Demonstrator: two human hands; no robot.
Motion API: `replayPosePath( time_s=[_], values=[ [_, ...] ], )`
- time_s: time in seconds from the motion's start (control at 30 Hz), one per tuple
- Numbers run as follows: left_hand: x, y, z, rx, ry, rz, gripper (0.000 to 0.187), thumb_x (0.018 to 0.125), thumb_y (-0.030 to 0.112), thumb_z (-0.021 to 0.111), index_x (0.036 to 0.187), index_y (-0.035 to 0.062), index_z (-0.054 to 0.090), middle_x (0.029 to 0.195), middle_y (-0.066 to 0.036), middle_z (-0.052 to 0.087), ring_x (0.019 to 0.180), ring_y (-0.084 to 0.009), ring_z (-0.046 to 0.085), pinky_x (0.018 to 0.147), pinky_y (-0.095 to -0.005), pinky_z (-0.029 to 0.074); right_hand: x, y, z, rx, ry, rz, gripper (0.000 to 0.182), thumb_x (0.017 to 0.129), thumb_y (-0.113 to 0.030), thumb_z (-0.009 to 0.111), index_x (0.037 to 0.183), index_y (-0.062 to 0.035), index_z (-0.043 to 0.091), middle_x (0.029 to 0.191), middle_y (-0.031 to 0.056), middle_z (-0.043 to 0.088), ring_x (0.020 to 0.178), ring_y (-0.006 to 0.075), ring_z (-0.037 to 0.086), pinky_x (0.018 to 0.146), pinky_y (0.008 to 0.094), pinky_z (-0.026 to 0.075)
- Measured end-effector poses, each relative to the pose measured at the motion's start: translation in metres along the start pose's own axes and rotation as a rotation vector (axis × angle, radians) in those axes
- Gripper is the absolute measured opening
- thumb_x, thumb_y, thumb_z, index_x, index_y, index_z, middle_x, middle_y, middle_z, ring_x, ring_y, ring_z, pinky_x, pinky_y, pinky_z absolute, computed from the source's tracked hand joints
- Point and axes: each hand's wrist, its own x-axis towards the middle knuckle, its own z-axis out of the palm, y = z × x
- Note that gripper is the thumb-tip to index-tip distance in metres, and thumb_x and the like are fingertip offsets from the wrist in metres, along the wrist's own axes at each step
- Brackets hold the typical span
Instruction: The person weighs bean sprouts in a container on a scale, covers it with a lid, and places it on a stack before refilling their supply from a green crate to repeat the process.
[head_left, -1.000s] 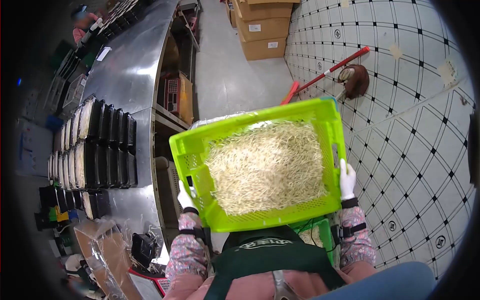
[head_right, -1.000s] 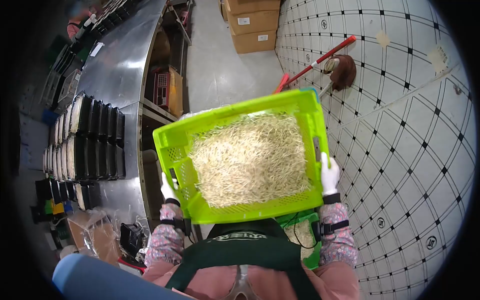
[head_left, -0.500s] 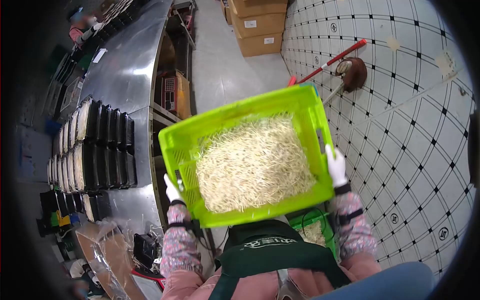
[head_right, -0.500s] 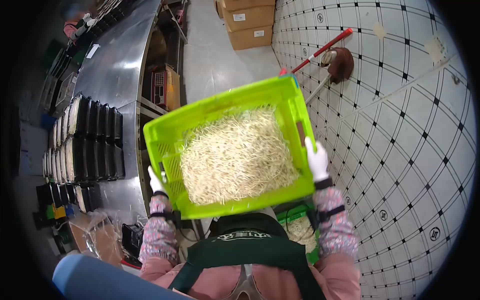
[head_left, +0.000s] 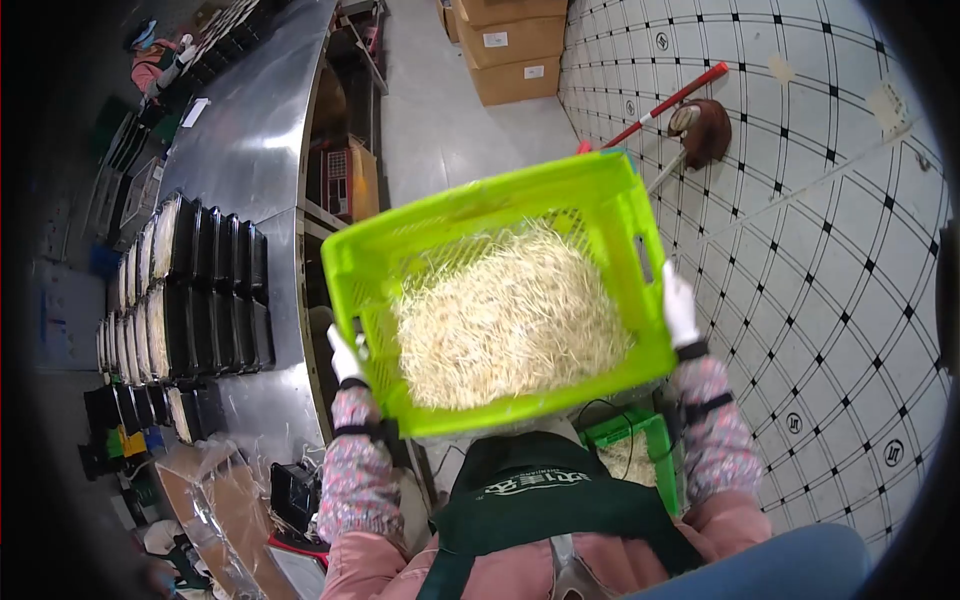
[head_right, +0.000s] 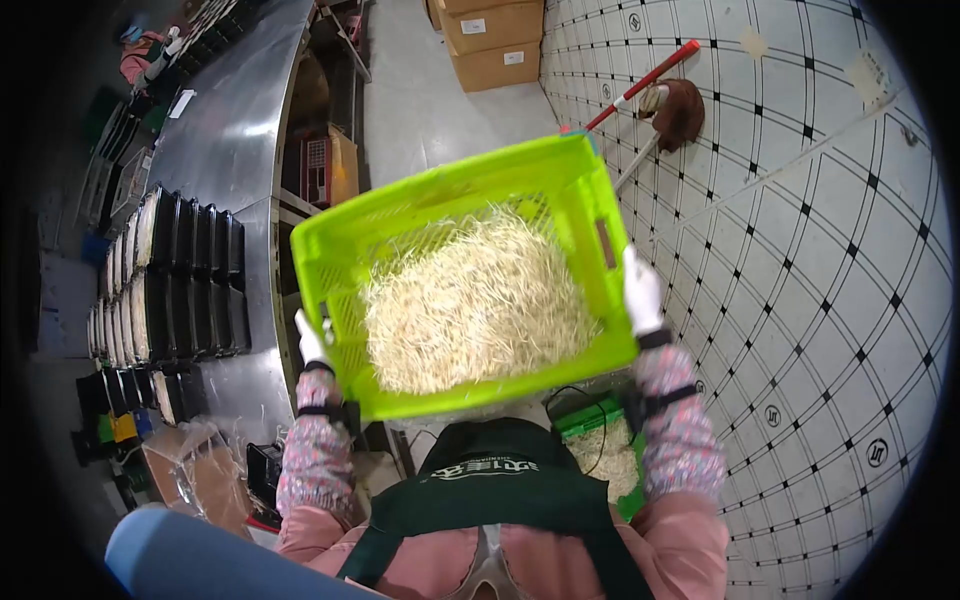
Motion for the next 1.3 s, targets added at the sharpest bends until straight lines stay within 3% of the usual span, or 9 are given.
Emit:
replayPosePath(
  time_s=[0.17, 0.33, 0.4, 0.53, 0.67, 0.87, 1.0, 1.1, 1.3],
  values=[
    [-0.058, -0.038, 0.048, 0.06, -0.393, 0.148, 0.05, 0.097, 0.051, 0.045, 0.088, 0.0066, 0.066, 0.067, -0.001, 0.058, 0.054, -0.0113, 0.049, 0.053, -0.0255, 0.04, 0.021, 0.046, -0.053, 0.334, 0.164, 0.249, 0.06, 0.095, -0.055, 0.044, 0.079, -0.0014, 0.065, 0.07, 0.0059, 0.065, 0.062, 0.0156, 0.062, 0.058, 0.0287, 0.048],
    [-0.04, -0.054, -0.058, -0.171, -0.144, -0.029, 0.046, 0.092, 0.055, 0.049, 0.081, 0.0119, 0.06, 0.061, 0.0, 0.053, 0.049, -0.0105, 0.049, 0.045, -0.0258, 0.04, -0.064, 0.055, 0.0, 0.287, 0.248, 0.081, 0.054, 0.097, -0.048, 0.048, 0.083, -0.0006, 0.068, 0.069, 0.0041, 0.061, 0.061, 0.0114, 0.054, 0.059, 0.0268, 0.044],
    [-0.06, -0.006, -0.022, -0.186, -0.061, -0.004, 0.049, 0.091, 0.057, 0.049, 0.077, 0.012, 0.063, 0.059, -0.001, 0.054, 0.052, -0.0133, 0.053, 0.047, -0.029, 0.041, -0.043, 0.043, 0.016, 0.199, 0.145, -0.121, 0.05, 0.097, -0.046, 0.049, 0.084, -0.0016, 0.068, 0.069, 0.0023, 0.059, 0.062, 0.0088, 0.051, 0.06, 0.0257, 0.043],
    [0.03, -0.03, 0.041, 0.354, -0.258, 0.196, 0.053, 0.095, 0.052, 0.045, 0.102, 0.0027, 0.065, 0.077, -0.006, 0.064, 0.064, -0.0171, 0.06, 0.055, -0.0337, 0.045, 0.053, 0.026, -0.034, 0.397, -0.129, 0.161, 0.053, 0.097, -0.048, 0.047, 0.09, 0.0013, 0.066, 0.074, 0.0048, 0.064, 0.064, 0.0147, 0.058, 0.06, 0.0296, 0.045],
    [-0.069, -0.057, 0.04, -0.072, -0.301, 0.036, 0.044, 0.097, 0.046, 0.045, 0.1, 0.0068, 0.065, 0.073, -0.003, 0.06, 0.055, -0.0107, 0.052, 0.051, -0.0245, 0.042, 0.015, 0.071, -0.063, 0.289, 0.226, 0.281, 0.06, 0.095, -0.054, 0.046, 0.079, 0.0004, 0.066, 0.068, 0.0016, 0.062, 0.06, 0.0115, 0.056, 0.055, 0.0283, 0.042],
    [-0.003, -0.057, -0.066, -0.045, 0.003, 0.028, 0.055, 0.091, 0.063, 0.042, 0.082, 0.0116, 0.06, 0.058, 0.003, 0.05, 0.045, -0.0091, 0.042, 0.044, -0.0255, 0.034, -0.06, 0.05, 0.019, 0.223, 0.182, -0.039, 0.049, 0.095, -0.046, 0.052, 0.079, -0.0008, 0.063, 0.067, 0.0013, 0.057, 0.058, 0.0103, 0.048, 0.059, 0.0258, 0.041],
    [-0.027, -0.006, 0.044, 0.02, -0.162, -0.104, 0.052, 0.088, 0.063, 0.052, 0.079, 0.0123, 0.062, 0.065, 0.002, 0.054, 0.054, -0.0116, 0.049, 0.05, -0.0271, 0.038, 0.039, 0.012, -0.019, 0.305, -0.07, 0.037, 0.05, 0.095, -0.049, 0.051, 0.083, -0.0014, 0.062, 0.068, 0.0004, 0.057, 0.058, 0.0102, 0.047, 0.056, 0.0273, 0.041],
    [-0.03, -0.055, 0.06, 0.027, -0.372, 0.169, 0.047, 0.098, 0.048, 0.045, 0.085, 0.0071, 0.063, 0.068, -0.001, 0.058, 0.056, -0.0109, 0.051, 0.052, -0.0261, 0.04, 0.053, 0.04, -0.055, 0.34, 0.117, 0.226, 0.055, 0.094, -0.054, 0.051, 0.081, -0.0021, 0.063, 0.069, 0.0004, 0.059, 0.058, 0.0096, 0.051, 0.054, 0.027, 0.041],
    [-0.031, -0.063, -0.051, -0.161, -0.023, -0.043, 0.052, 0.094, 0.055, 0.044, 0.073, 0.0112, 0.06, 0.054, 0.0, 0.05, 0.045, -0.0116, 0.047, 0.042, -0.0263, 0.035, -0.05, 0.06, 0.001, 0.283, 0.24, 0.034, 0.051, 0.096, -0.05, 0.049, 0.08, -0.004, 0.065, 0.071, 0.0006, 0.062, 0.059, 0.0092, 0.052, 0.056, 0.0258, 0.041]
  ],
)
